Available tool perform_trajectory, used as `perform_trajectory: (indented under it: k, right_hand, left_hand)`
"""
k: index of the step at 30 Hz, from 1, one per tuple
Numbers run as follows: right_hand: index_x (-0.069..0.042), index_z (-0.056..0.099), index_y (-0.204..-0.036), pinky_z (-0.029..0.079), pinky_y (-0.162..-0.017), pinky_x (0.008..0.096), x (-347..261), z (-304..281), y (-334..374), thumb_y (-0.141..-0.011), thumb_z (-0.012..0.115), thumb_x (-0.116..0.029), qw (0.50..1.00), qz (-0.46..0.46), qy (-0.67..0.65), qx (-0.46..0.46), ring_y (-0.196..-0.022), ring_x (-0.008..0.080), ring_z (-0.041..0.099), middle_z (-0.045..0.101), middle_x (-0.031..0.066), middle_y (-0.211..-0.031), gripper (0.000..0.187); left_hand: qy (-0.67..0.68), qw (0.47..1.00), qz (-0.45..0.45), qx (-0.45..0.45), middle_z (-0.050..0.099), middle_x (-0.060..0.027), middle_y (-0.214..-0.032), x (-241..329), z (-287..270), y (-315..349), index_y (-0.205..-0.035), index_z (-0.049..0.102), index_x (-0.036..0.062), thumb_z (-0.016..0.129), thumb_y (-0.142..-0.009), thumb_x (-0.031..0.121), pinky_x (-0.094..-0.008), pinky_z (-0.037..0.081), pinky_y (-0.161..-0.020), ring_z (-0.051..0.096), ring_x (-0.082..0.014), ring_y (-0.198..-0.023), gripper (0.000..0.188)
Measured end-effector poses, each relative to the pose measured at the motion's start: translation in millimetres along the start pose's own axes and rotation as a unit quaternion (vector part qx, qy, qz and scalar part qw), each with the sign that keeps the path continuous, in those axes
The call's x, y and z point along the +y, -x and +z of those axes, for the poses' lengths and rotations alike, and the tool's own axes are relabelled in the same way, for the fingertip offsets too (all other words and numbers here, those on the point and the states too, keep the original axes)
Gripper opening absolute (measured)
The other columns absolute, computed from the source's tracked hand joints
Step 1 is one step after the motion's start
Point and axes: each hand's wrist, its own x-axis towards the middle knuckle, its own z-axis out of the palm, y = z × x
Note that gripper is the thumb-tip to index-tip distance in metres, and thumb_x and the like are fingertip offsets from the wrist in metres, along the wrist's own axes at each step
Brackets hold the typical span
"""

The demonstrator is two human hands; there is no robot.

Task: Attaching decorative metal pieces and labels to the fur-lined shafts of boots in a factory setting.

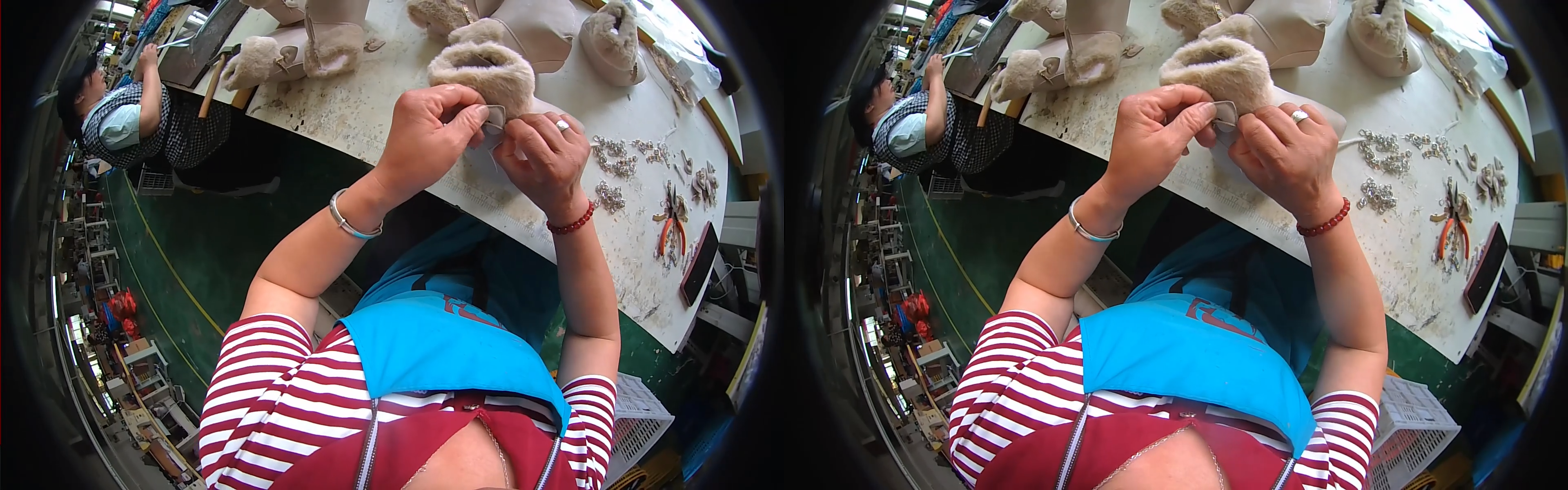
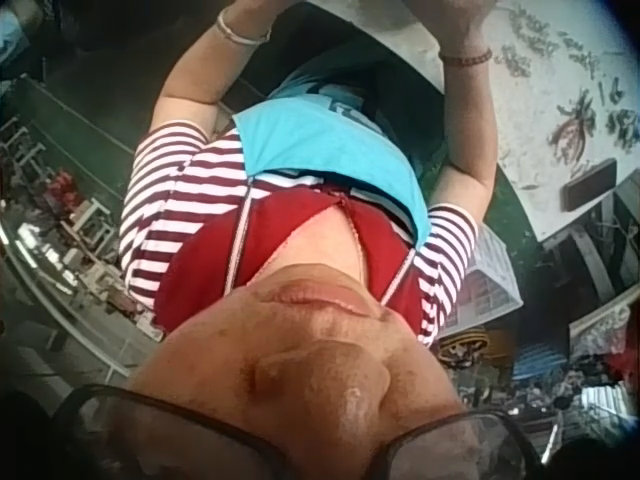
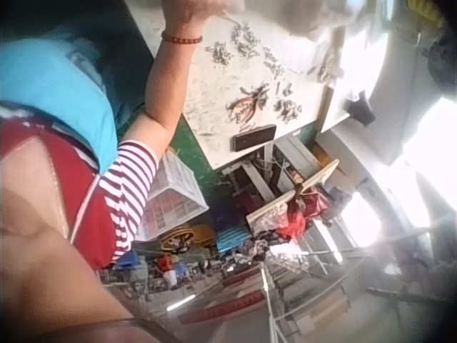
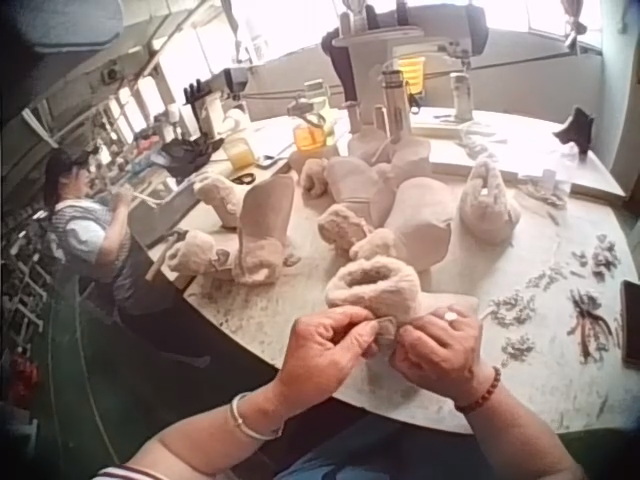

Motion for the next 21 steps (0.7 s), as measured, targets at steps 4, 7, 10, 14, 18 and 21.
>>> perform_trajectory:
  k: [4,7,10,14,18,21]
  right_hand:
    - [-0.012,0.061,-0.082,0.044,-0.056,0.0328,-4.4,6.1,-1.3,-0.064,0.073,-0.005,0.999,0.015,-0.036,0.026,-0.061,0.0203,0.058,0.059,0.0015,-0.073,0.023]
    - [-0.011,0.061,-0.082,0.044,-0.059,0.0344,-6.6,8.6,1.3,-0.064,0.073,-0.005,0.994,0.051,-0.092,0.031,-0.063,0.0213,0.059,0.059,0.0020,-0.072,0.023]
    - [-0.010,0.062,-0.083,0.045,-0.064,0.0365,-12.2,-7.9,-8.2,-0.067,0.074,-0.007,0.993,0.057,-0.100,-0.028,-0.066,0.0229,0.060,0.060,0.0037,-0.073,0.020]
    - [-0.008,0.066,-0.085,0.046,-0.067,0.0367,-21.6,-22.2,-10.8,-0.075,0.076,-0.013,0.982,0.112,-0.123,-0.088,-0.068,0.0249,0.060,0.060,0.0071,-0.073,0.015]
    - [-0.001,0.071,-0.089,0.046,-0.059,0.0302,-26.6,-20.0,1.8,-0.090,0.073,-0.020,0.924,0.265,-0.258,-0.093,-0.063,0.0190,0.060,0.064,0.0093,-0.073,0.018]
    - [0.002,0.073,-0.091,0.044,-0.054,0.0252,-26.9,-19.5,20.2,-0.098,0.066,-0.023,0.869,0.355,-0.336,-0.076,-0.060,0.0109,0.057,0.067,0.0072,-0.072,0.027]
  left_hand:
    - [0.272,0.946,-0.178,0.022,0.070,-0.0053,-0.081,1.0,2.6,10.4,-0.103,0.069,0.0025,0.062,-0.100,0.015,-0.0227,0.052,-0.058,0.068,-0.0137,-0.066,0.015]
    - [0.348,0.918,-0.192,-0.012,0.069,-0.0039,-0.080,0.9,-0.5,12.2,-0.106,0.068,0.0037,0.062,-0.100,0.015,-0.0226,0.052,-0.058,0.068,-0.0131,-0.066,0.014]
    - [0.192,0.977,-0.088,-0.034,0.067,-0.0026,-0.080,1.4,-0.8,12.1,-0.106,0.067,0.0028,0.063,-0.099,0.013,-0.0221,0.051,-0.059,0.066,-0.0117,-0.068,0.013]
    - [-0.126,0.975,0.141,-0.118,0.062,-0.0034,-0.083,11.4,-9.0,9.4,-0.110,0.067,0.0020,0.066,-0.095,0.008,-0.0229,0.050,-0.062,0.060,-0.0106,-0.073,0.016]
    - [-0.267,0.923,0.271,0.065,0.063,-0.0065,-0.087,16.4,-6.8,0.2,-0.112,0.067,0.0031,0.075,-0.083,0.008,-0.0266,0.049,-0.060,0.059,-0.0138,-0.071,0.030]
    - [-0.287,0.943,0.167,0.020,0.068,-0.0106,-0.093,9.1,-9.9,4.6,-0.114,0.067,0.0050,0.075,-0.079,0.007,-0.0312,0.053,-0.065,0.064,-0.0216,-0.074,0.035]
